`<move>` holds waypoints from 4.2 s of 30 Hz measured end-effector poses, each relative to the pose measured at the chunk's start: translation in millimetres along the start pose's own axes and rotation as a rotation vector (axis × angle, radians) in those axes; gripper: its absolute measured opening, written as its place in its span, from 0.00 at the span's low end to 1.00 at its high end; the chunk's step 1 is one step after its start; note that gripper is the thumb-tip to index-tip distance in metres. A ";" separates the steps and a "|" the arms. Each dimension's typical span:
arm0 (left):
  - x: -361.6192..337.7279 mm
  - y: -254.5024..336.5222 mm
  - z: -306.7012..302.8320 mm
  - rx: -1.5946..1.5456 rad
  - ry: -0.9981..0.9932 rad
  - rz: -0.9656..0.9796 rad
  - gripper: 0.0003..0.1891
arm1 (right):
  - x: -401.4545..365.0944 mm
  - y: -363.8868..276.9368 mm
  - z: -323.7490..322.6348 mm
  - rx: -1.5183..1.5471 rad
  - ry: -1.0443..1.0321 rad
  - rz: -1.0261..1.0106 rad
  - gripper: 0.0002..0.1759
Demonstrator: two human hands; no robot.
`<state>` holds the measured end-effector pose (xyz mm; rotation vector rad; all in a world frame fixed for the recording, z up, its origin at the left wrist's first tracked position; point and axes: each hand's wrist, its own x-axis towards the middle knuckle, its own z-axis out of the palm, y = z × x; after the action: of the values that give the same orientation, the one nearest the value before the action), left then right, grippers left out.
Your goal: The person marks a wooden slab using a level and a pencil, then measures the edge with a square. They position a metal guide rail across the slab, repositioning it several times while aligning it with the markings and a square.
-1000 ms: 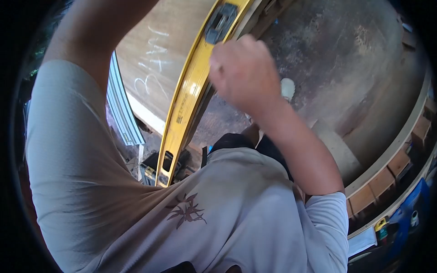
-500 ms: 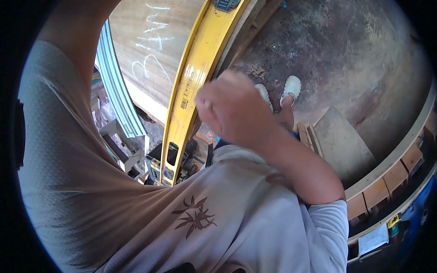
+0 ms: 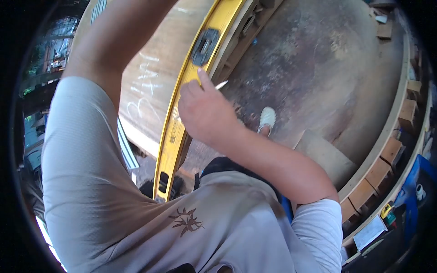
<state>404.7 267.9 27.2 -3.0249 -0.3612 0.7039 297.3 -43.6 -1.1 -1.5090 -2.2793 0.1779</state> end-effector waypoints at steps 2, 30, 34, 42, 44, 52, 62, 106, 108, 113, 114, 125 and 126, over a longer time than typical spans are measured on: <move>-10.4 9.9 -9.1 0.093 0.021 0.020 0.38 | 1.2 -1.2 -4.0 -0.027 0.010 -0.007 0.11; -104.3 58.4 36.1 -0.075 0.588 -0.125 0.18 | 20.5 -14.5 -27.3 -0.182 -0.297 0.033 0.11; -207.5 101.7 74.8 -0.377 0.874 -0.146 0.17 | 23.3 -16.3 -28.3 -0.221 -0.375 0.044 0.12; -387.2 194.5 150.5 -0.553 0.776 -0.284 0.21 | 33.0 -26.8 -32.5 -0.254 -0.515 0.115 0.15; -409.7 204.3 165.7 -0.576 0.765 -0.262 0.22 | 34.6 -35.1 -35.7 -0.288 -0.523 0.157 0.15; -424.6 201.2 243.4 -0.852 0.818 -0.282 0.26 | 42.7 -32.1 -18.0 -0.338 -0.553 0.220 0.17; -424.4 197.5 261.1 -0.808 0.905 -0.202 0.24 | 32.9 -56.2 -18.2 -0.250 -0.466 0.409 0.17; -351.9 192.0 143.4 -0.069 0.154 -0.025 0.45 | 25.2 -31.9 -13.4 -0.308 -0.362 0.202 0.14; -350.0 193.1 144.7 -0.024 0.163 -0.014 0.45 | 25.9 -32.2 -13.5 -0.287 -0.360 0.186 0.14; -351.6 195.8 139.8 -0.001 0.131 0.007 0.45 | 31.2 -24.7 -16.7 -0.330 -0.449 0.144 0.14; -351.5 197.0 138.5 -0.006 0.112 0.002 0.45 | 30.6 -24.6 -17.9 -0.355 -0.460 0.136 0.14; -349.2 201.2 137.1 0.003 0.165 -0.005 0.48 | 8.9 32.9 -31.8 0.266 0.846 0.504 0.21; -350.0 201.7 137.7 -0.009 0.224 0.006 0.45 | 4.2 44.5 -30.1 0.268 0.843 0.500 0.21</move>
<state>83.7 -13.0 41.9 -3.0702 -0.3492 0.3586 345.8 -24.9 13.2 -1.5734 -1.1658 -0.0231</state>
